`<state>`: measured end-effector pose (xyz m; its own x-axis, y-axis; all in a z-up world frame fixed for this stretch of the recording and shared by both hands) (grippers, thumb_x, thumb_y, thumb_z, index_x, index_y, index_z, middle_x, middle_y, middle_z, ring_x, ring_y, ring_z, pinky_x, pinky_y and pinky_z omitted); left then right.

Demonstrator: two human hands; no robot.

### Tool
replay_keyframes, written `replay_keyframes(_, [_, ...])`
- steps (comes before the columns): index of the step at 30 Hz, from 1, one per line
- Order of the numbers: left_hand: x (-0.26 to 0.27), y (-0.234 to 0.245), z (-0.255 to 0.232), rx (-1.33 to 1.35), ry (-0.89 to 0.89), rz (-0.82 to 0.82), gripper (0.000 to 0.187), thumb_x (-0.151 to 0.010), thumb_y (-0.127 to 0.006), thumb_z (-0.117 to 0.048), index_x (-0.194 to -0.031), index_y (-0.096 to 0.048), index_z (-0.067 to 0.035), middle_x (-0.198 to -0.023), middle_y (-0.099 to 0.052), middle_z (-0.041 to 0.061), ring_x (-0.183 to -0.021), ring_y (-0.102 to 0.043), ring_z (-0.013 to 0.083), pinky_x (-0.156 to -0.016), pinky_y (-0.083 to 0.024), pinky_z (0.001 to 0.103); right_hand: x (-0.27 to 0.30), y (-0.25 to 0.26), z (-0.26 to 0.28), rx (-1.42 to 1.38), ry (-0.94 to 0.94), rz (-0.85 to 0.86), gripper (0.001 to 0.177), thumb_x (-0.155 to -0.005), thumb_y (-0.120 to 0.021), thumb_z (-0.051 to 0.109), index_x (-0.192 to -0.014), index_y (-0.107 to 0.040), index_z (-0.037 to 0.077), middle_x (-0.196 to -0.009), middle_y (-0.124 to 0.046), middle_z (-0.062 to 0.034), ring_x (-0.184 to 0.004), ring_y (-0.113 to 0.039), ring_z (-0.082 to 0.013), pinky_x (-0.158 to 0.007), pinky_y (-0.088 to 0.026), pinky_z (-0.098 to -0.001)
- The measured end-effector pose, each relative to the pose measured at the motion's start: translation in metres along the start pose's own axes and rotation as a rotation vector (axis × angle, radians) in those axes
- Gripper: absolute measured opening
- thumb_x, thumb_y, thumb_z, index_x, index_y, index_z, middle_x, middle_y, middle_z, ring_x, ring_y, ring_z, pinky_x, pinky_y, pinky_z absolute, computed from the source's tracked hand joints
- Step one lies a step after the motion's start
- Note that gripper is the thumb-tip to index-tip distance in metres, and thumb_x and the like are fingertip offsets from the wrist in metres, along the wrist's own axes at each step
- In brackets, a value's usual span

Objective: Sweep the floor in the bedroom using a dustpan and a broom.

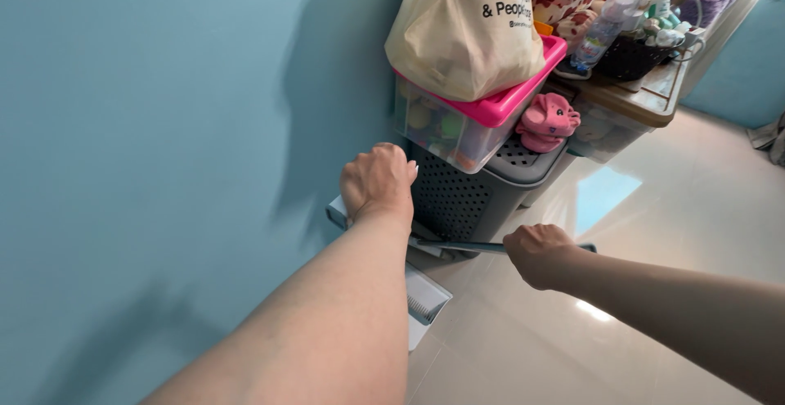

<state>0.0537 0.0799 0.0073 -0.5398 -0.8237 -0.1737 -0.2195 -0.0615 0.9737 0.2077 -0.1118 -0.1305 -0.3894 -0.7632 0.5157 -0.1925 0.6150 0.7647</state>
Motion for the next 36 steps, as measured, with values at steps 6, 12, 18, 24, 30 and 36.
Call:
replay_keyframes(6, [0.007,0.005,-0.008,-0.003,-0.004,-0.001,0.045,-0.096,-0.063,-0.056,-0.096,-0.07,-0.011,-0.089,-0.077,0.007,-0.085,-0.077,0.0237,-0.066,-0.062,0.035,0.007,0.031,-0.007,0.009,-0.102,-0.016,0.012,-0.095,-0.063,0.008,-0.105,-0.07,0.007,-0.097,-0.07,-0.0098,-0.09,-0.071,-0.0224,-0.073,-0.061,-0.0344])
replay_keyframes(12, [0.004,-0.001,-0.001,0.024,0.012,-0.035,0.044,-0.093,-0.067,-0.056,-0.092,-0.07,-0.012,-0.09,-0.077,0.007,-0.088,-0.076,0.0232,-0.07,-0.061,0.035,-0.008,0.007,0.001,-0.073,-0.057,-0.108,0.011,-0.096,-0.062,0.01,-0.106,-0.067,0.01,-0.097,-0.071,-0.009,-0.091,-0.074,-0.0238,-0.077,-0.061,-0.0382])
replay_keyframes(18, [0.004,0.002,0.001,0.031,-0.016,-0.086,0.044,-0.09,-0.069,-0.056,-0.091,-0.069,-0.011,-0.089,-0.077,0.008,-0.087,-0.076,0.0237,-0.07,-0.061,0.036,-0.001,0.001,0.019,0.029,0.001,0.0,0.026,-0.089,-0.074,0.011,-0.115,-0.069,0.012,-0.108,-0.069,-0.0092,-0.104,-0.071,-0.0266,-0.085,-0.061,-0.0379])
replay_keyframes(24, [0.013,0.007,0.006,0.021,0.003,-0.069,0.046,-0.091,-0.068,-0.057,-0.09,-0.068,-0.012,-0.087,-0.077,0.008,-0.086,-0.077,0.0233,-0.07,-0.06,0.036,0.022,0.022,0.04,0.101,0.031,0.024,0.024,-0.089,-0.075,0.011,-0.112,-0.07,0.007,-0.113,-0.07,-0.0119,-0.105,-0.071,-0.0301,-0.081,-0.062,-0.0415])
replay_keyframes(30, [0.024,0.0,-0.005,-0.017,0.01,0.011,0.047,-0.095,-0.063,-0.058,-0.092,-0.067,-0.011,-0.087,-0.077,0.007,-0.085,-0.077,0.0225,-0.069,-0.061,0.034,0.039,-0.02,0.025,0.076,0.083,-0.102,0.021,-0.092,-0.069,0.009,-0.112,-0.065,0.006,-0.109,-0.067,-0.0135,-0.098,-0.073,-0.0288,-0.077,-0.062,-0.0398])
replay_keyframes(36, [0.03,0.012,-0.029,-0.053,-0.035,-0.004,0.045,-0.094,-0.064,-0.057,-0.095,-0.069,-0.012,-0.096,-0.077,0.005,-0.093,-0.076,0.0219,-0.072,-0.06,0.034,0.079,-0.06,-0.007,-0.026,0.031,0.062,0.024,-0.099,-0.062,0.013,-0.121,-0.059,0.004,-0.11,-0.065,-0.0136,-0.093,-0.073,-0.0257,-0.078,-0.061,-0.0389])
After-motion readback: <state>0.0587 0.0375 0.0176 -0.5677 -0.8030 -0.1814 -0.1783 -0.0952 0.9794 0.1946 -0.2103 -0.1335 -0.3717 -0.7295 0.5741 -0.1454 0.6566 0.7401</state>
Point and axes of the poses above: each hand's wrist, its own x-axis away from the middle knuckle, its own y-axis out of the back of the hand, z = x × y, the point moved 9 cm from there along -x, towards the middle knuckle
